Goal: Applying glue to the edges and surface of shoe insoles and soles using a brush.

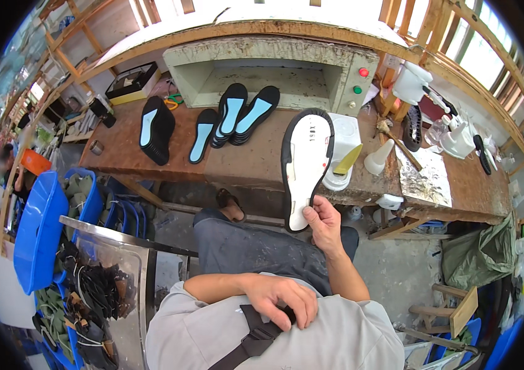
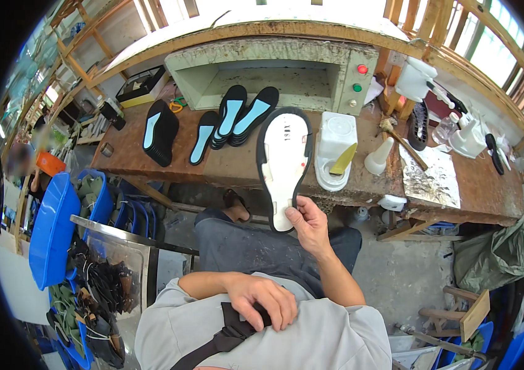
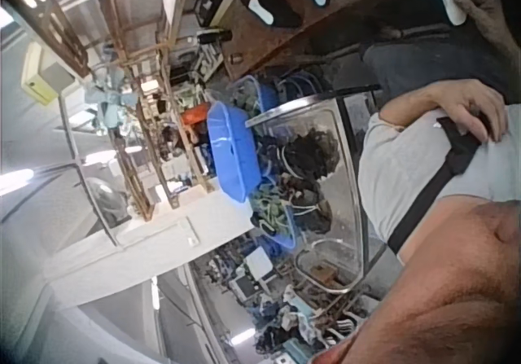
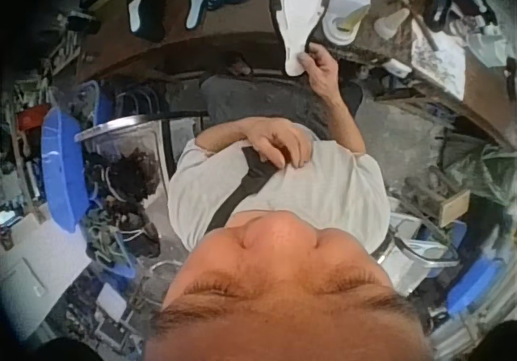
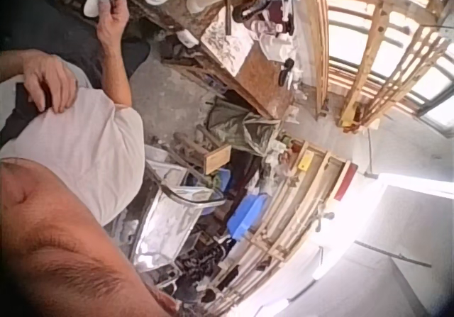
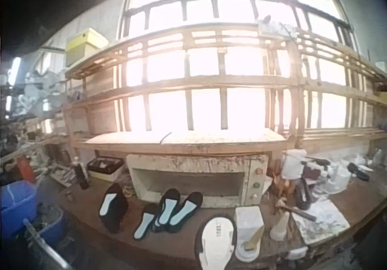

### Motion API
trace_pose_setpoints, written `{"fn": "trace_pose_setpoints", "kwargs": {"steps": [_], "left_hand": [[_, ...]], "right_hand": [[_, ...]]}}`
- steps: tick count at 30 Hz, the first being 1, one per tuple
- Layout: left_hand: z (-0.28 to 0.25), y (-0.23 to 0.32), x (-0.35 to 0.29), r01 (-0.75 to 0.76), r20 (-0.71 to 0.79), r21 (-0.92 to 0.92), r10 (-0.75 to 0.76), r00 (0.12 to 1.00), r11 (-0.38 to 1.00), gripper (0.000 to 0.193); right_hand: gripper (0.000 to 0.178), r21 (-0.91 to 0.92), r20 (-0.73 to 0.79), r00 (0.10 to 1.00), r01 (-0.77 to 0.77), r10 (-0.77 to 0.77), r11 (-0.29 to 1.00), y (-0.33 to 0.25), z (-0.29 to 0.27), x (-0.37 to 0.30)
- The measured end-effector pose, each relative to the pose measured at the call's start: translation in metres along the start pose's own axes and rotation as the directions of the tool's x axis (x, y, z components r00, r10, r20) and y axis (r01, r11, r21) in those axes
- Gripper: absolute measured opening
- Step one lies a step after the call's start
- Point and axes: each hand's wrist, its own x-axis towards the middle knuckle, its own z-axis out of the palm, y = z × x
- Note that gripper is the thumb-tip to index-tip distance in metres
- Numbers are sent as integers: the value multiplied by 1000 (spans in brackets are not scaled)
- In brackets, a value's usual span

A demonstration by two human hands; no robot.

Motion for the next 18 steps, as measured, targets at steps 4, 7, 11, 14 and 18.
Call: {"fn": "trace_pose_setpoints", "kwargs": {"steps": [4, 7, 11, 14, 18], "left_hand": [[0, -12, -10, 71, 57, 4, -71, 996, 997, 30], [2, -16, -15, 132, 94, 22, -134, 987, 991, 37], [7, -17, -12, 41, 35, 18, -41, 999, 999, 44], [2, -20, -15, 37, 103, -7, -36, 994, 999, 49], [10, -9, -10, 59, 139, 42, -65, 988, 997, 49]], "right_hand": [[27, -76, 3, 999, 37, -37, 996, -4, 0, -12], [27, -119, -6, 1000, 26, -27, 992, -8, 1, -16], [28, -109, -16, 999, 26, -28, 994, -8, 1, -17], [29, -143, -27, 1000, 4, -8, 990, -2, -3, -15], [31, -226, 23, 999, -43, 49, 973, -13, 17, 2]]}}
